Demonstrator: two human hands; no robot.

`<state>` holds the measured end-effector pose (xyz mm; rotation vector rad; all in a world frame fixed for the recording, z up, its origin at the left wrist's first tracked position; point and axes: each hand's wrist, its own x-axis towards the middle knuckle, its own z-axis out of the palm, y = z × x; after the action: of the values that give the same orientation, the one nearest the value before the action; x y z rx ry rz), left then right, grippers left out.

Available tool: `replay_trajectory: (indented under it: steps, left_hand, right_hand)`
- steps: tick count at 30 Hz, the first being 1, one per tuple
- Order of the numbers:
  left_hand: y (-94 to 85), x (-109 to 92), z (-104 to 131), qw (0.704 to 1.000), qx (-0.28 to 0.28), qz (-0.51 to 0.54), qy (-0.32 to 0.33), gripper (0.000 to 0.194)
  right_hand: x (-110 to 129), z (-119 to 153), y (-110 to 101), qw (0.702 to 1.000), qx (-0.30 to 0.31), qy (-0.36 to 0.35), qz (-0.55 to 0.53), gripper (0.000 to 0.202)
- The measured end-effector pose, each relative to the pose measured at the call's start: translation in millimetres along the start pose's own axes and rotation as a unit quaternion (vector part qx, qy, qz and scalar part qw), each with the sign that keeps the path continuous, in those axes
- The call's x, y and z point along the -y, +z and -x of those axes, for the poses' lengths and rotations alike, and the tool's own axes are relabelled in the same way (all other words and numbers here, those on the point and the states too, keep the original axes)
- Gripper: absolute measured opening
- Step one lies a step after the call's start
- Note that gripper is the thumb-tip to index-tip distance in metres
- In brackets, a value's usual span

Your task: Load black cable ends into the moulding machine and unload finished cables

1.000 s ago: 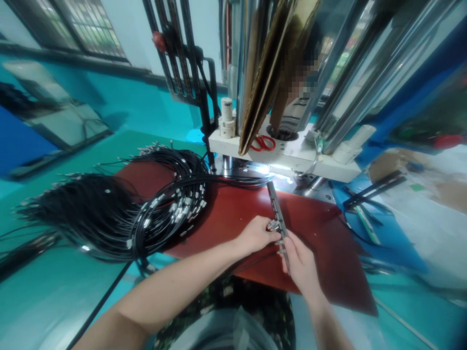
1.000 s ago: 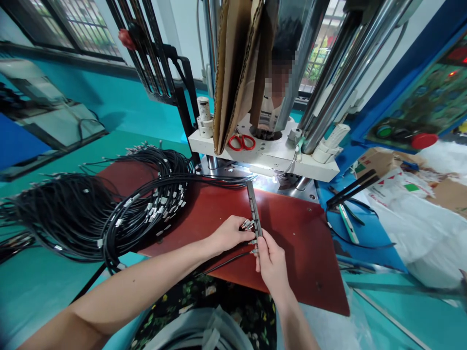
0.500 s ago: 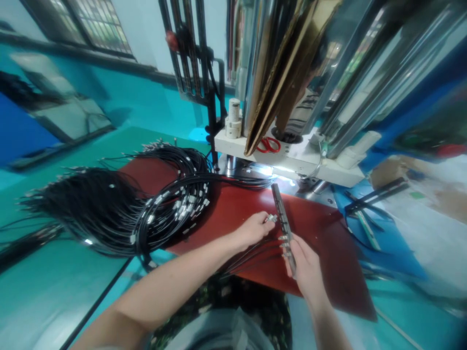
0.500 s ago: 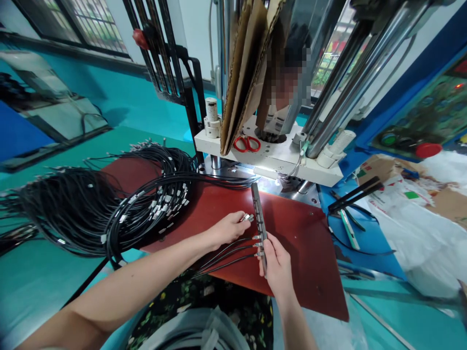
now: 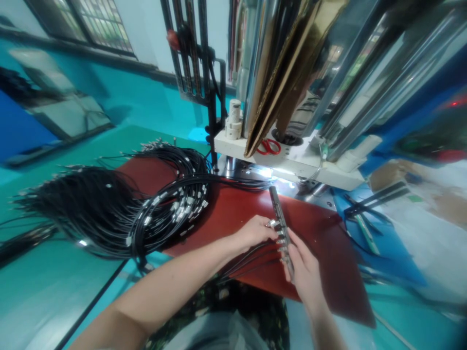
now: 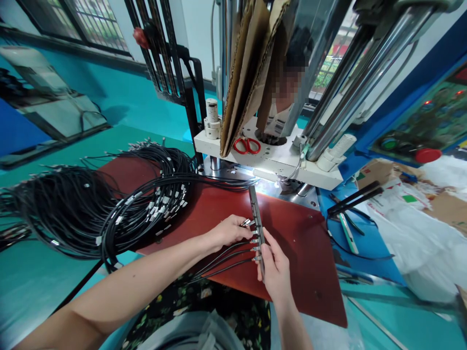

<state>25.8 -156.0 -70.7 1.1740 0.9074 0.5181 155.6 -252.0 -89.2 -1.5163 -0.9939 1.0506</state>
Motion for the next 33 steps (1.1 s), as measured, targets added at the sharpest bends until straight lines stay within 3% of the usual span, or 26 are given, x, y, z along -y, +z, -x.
replay_trajectory:
  steps: [8,11,16,20,24,28,33]
  left_hand:
    - [1.2,12,-2,0.996,-0.027,-0.048,0.073,0.016]
    - [-3.9,15,-1,0.982,-0.044,-0.127,0.130,0.022]
    - [-9.8,12,6,0.950,-0.184,-0.171,0.185,0.016]
    - [-6.9,12,9,0.938,-0.168,-0.223,0.206,0.015]
    - [-5.1,13,5,0.959,-0.116,-0.187,0.182,0.024]
    - [-5.8,9,0,0.992,-0.059,-0.073,0.084,0.029]
    - [-6.0,2,0,0.999,-0.040,0.005,-0.006,0.023]
  right_hand:
    - [-3,1,2,0.994,0.003,-0.034,0.099,0.053]
    - [-6,0,1,0.998,0.014,-0.021,0.065,0.050]
    - [-3,0,-1,1.000,-0.014,0.009,-0.013,0.047]
    - [-1,1,-3,0.999,-0.023,0.013,-0.029,0.046]
    - [-1,2,-3,0.999,-0.011,0.023,-0.024,0.050]
    - [-1,2,-4,0.999,0.000,0.025,-0.023,0.052]
    - [-1,2,-3,1.000,0.006,0.015,-0.004,0.051]
